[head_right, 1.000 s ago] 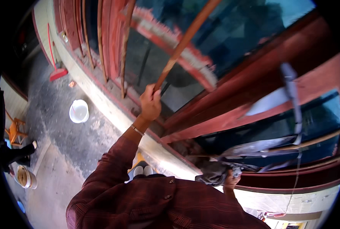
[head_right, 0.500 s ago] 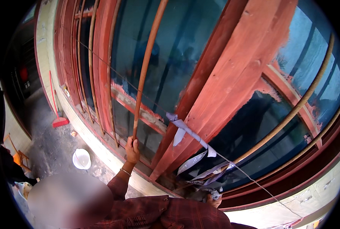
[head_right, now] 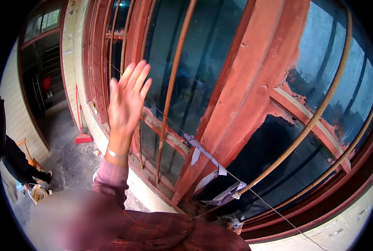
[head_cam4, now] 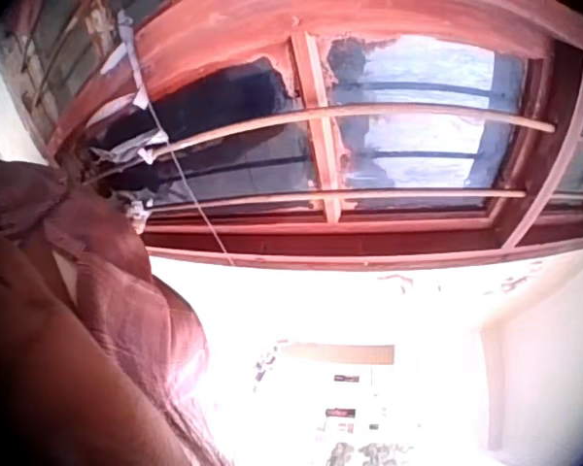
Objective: The person cleans a window with red metal bars using a grey cloth. They wipe the glass panes and the metal frame, occasionally stepping on a small stool to reach higher sections. The person moves the stool to different positions to access various parts of the window.
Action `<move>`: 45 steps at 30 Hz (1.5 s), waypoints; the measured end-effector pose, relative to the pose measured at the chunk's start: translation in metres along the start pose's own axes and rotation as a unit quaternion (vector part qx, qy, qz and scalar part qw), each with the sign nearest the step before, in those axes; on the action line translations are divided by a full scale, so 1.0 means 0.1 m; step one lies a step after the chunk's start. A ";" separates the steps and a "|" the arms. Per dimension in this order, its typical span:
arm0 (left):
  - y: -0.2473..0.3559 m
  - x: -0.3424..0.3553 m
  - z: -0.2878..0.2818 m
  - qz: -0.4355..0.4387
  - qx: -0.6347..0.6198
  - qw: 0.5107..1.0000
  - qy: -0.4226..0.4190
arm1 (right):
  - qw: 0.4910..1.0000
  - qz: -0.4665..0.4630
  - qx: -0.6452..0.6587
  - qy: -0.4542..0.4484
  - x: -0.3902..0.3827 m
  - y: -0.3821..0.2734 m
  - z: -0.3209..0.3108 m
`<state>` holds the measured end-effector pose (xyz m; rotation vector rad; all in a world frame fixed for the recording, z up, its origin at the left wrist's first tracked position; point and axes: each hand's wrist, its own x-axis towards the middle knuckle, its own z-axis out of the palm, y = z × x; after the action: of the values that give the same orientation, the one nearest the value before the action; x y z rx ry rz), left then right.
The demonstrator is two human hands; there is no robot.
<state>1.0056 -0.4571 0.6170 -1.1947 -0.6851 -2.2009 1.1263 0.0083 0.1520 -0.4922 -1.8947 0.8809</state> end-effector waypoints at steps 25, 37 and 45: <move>-0.77 1.09 0.26 -0.054 0.340 0.938 0.039 | 0.986 0.106 0.114 0.056 0.95 -1.57 -2.81; -0.83 1.10 0.09 -0.056 0.341 0.938 0.035 | 0.766 -0.404 0.006 0.500 2.95 -4.41 -3.79; -0.80 1.09 0.11 -0.049 0.335 0.941 0.029 | 0.667 -0.507 -0.367 0.405 3.41 -4.67 -2.48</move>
<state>0.9085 -0.4153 0.7022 -0.7458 -1.3499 -1.8195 1.2022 0.0157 0.7766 -0.1366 -1.2243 -0.8052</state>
